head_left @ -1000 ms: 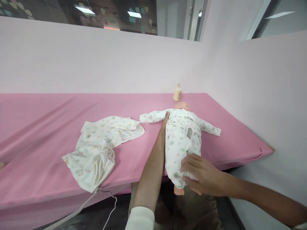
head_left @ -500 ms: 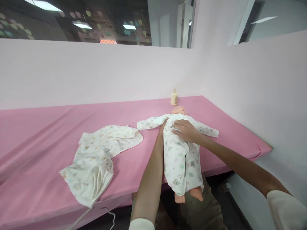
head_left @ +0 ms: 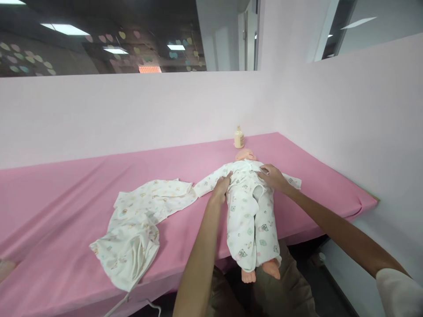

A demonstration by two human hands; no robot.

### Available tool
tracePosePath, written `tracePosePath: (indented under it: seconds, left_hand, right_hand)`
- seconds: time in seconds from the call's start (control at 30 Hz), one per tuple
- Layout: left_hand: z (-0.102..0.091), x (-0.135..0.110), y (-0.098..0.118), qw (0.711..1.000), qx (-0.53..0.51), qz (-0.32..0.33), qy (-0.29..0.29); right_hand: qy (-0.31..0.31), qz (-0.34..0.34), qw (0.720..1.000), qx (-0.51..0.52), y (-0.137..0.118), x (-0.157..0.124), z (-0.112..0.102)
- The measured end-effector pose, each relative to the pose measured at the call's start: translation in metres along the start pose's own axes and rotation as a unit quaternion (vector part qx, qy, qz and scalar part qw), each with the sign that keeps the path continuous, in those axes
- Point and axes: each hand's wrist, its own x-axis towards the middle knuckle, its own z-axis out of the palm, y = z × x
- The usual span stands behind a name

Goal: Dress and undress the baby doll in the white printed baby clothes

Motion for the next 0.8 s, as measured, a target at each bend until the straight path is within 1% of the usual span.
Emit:
tracePosePath:
  seconds: [0.07,0.13,0.17,0.23,0.3,0.37,0.4,0.47,0.53,0.6,0.7,0.8]
  left_hand:
    - [-0.004,-0.006,0.004,0.999,0.035,0.0,0.021]
    - [-0.006,-0.008,0.009,0.995,0.074,0.042,0.049]
    - [-0.007,-0.008,0.011,0.992,0.096,0.064,0.053]
    - [-0.008,-0.005,0.016,0.982,0.152,0.102,0.036]
    - [-0.009,-0.002,0.021,0.964,0.219,0.152,0.02]
    - [-0.011,-0.001,0.024,0.941,0.27,0.2,0.033]
    - [-0.012,-0.002,0.024,0.934,0.281,0.217,0.046]
    - [-0.015,-0.006,0.024,0.933,0.27,0.229,0.071]
    - [-0.02,-0.012,0.024,0.946,0.222,0.223,0.08]
    - [-0.024,-0.019,0.024,0.959,0.163,0.22,0.075]
    - [-0.027,-0.029,0.03,0.966,0.116,0.229,0.046]
    - [-0.025,-0.041,0.038,0.964,0.132,0.23,0.005]
  right_hand:
    - [0.003,-0.015,1.0,-0.015,0.002,0.002,0.0]
    - [0.008,-0.028,0.999,-0.036,0.001,0.004,-0.001]
    - [0.016,-0.032,0.998,-0.042,0.0,0.005,-0.001]
    - [0.055,-0.045,0.997,-0.037,0.0,0.007,-0.001]
    - [0.122,-0.069,0.99,-0.02,0.002,0.008,0.0]
    - [0.171,-0.086,0.981,-0.001,0.006,0.007,0.001]
    - [0.174,-0.088,0.981,0.009,0.008,0.007,0.002]
    - [0.139,-0.08,0.987,0.032,0.012,0.005,0.003]
    - [0.077,-0.056,0.994,0.062,0.014,0.004,0.001]
    - [0.013,-0.025,0.994,0.109,0.016,0.007,-0.003]
    - [-0.112,0.008,0.975,0.194,0.017,0.015,-0.014]
    - [-0.219,0.012,0.949,0.225,0.015,0.022,-0.027]
